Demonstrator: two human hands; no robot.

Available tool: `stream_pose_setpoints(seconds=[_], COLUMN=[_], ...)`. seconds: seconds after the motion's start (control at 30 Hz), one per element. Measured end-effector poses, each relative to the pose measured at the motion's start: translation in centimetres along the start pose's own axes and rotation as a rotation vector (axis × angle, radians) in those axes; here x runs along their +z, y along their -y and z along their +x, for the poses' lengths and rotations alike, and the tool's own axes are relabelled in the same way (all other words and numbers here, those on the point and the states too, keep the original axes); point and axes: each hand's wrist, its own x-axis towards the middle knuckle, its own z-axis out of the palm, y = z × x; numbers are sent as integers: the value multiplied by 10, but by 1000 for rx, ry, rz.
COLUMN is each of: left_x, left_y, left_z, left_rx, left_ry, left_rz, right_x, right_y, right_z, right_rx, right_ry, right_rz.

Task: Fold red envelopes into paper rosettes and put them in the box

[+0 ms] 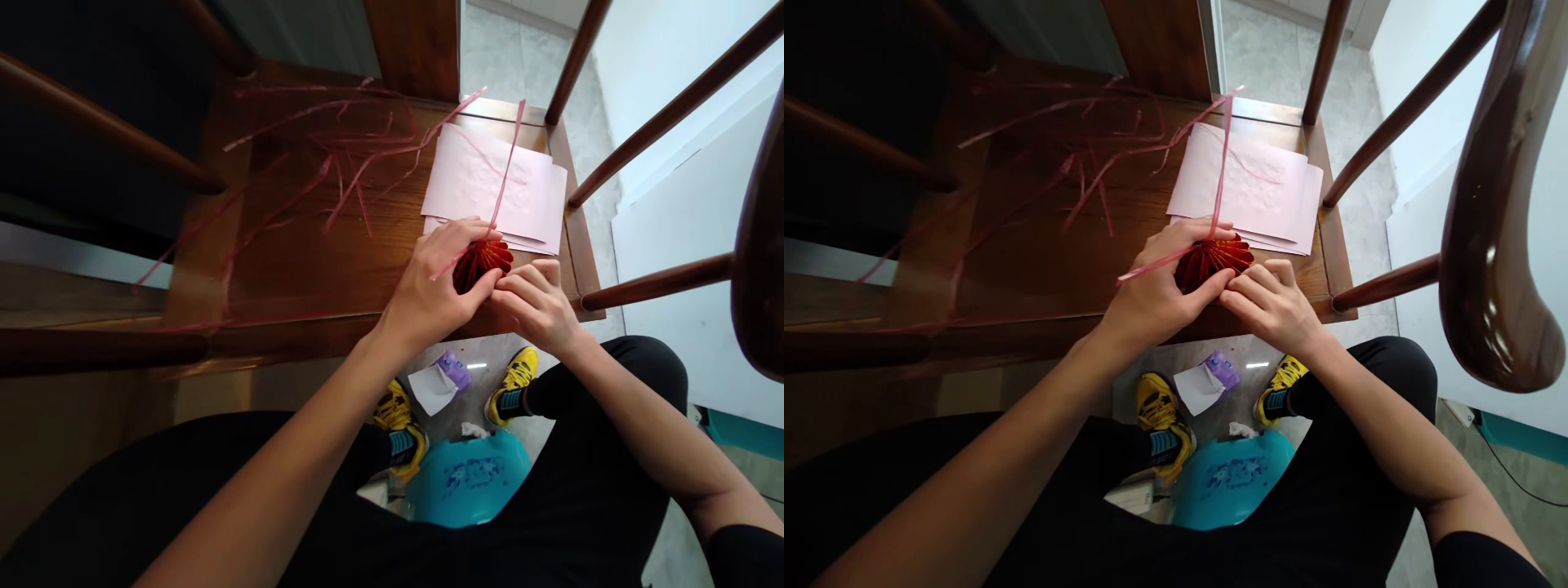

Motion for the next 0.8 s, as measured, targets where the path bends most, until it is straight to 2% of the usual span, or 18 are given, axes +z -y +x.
stream_pose_setpoints(seconds=[0.17,0.27,0.43,0.57,0.7,0.8], left_x=[-6,-11,-19,-18,-14,-13], left_y=[6,9,11,15,19,19], left_z=[1,2,5,5,4,5], left_rx=[72,120,112,135,156,171], left_ry=[79,141,241,233,196,179], left_rz=[-3,-24,-20,-17,-28,-51], right_x=[-1,-2,-1,-1,8,18], right_y=[0,-5,-12,-15,-16,-12], right_z=[1,-2,-6,-7,-9,-9], right_rx=[38,64,31,58,50,129], right_ry=[-78,-97,-91,-83,-152,-143], right_rz=[183,134,67,11,-57,-71])
